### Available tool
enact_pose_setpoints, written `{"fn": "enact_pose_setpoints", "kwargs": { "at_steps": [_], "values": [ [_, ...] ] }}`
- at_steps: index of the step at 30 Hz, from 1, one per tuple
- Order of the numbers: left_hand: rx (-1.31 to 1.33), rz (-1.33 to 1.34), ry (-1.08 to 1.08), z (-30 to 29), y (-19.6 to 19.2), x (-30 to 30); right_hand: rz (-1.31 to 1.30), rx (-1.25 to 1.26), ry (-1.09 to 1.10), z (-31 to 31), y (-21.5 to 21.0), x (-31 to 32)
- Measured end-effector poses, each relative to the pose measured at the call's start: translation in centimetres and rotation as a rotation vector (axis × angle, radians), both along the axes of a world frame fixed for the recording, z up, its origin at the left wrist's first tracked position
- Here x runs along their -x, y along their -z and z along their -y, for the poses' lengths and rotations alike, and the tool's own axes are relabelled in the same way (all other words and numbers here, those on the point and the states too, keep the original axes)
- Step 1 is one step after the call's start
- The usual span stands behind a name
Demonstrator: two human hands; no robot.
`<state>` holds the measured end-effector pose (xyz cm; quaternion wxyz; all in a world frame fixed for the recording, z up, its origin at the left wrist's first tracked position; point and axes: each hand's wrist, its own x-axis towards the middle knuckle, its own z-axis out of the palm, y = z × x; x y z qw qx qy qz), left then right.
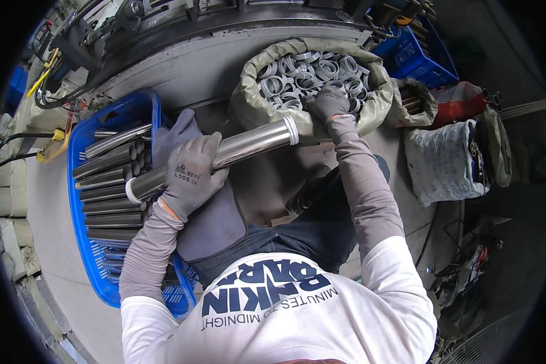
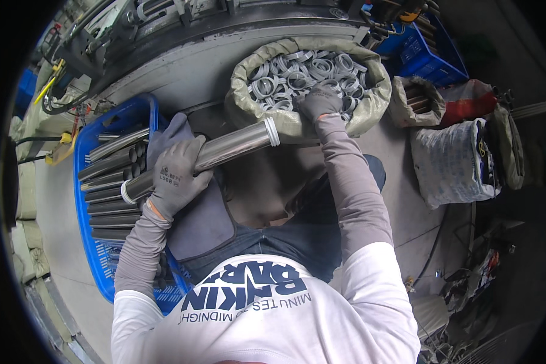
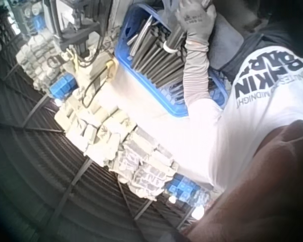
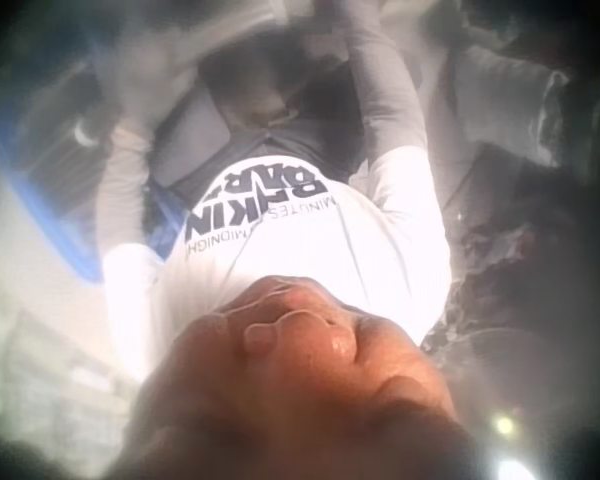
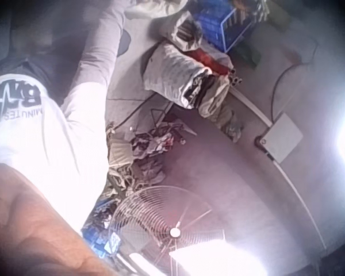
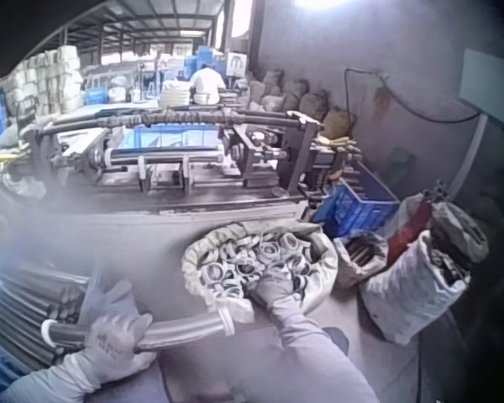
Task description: The person puts on protective gloves and a pad, fits rings onto the ends of metal tubes by hand, and places the assembled tubes into a machine.
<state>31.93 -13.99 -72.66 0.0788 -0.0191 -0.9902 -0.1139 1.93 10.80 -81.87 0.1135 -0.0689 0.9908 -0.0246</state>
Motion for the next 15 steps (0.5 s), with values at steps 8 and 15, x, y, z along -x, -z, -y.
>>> {"fn": "enact_pose_setpoints", "kwargs": {
  "at_steps": [8, 15],
  "values": [
    [-0.048, -0.050, 0.003, 0.2, -0.2, -0.6, 0.375, 1.593, 0.244, -2.4, -3.2, -4.5],
    [-0.039, -0.066, 0.015, -0.1, -0.3, -0.1, 0.837, 2.388, -0.087, -4.7, -5.4, -8.7]
  ]
}}
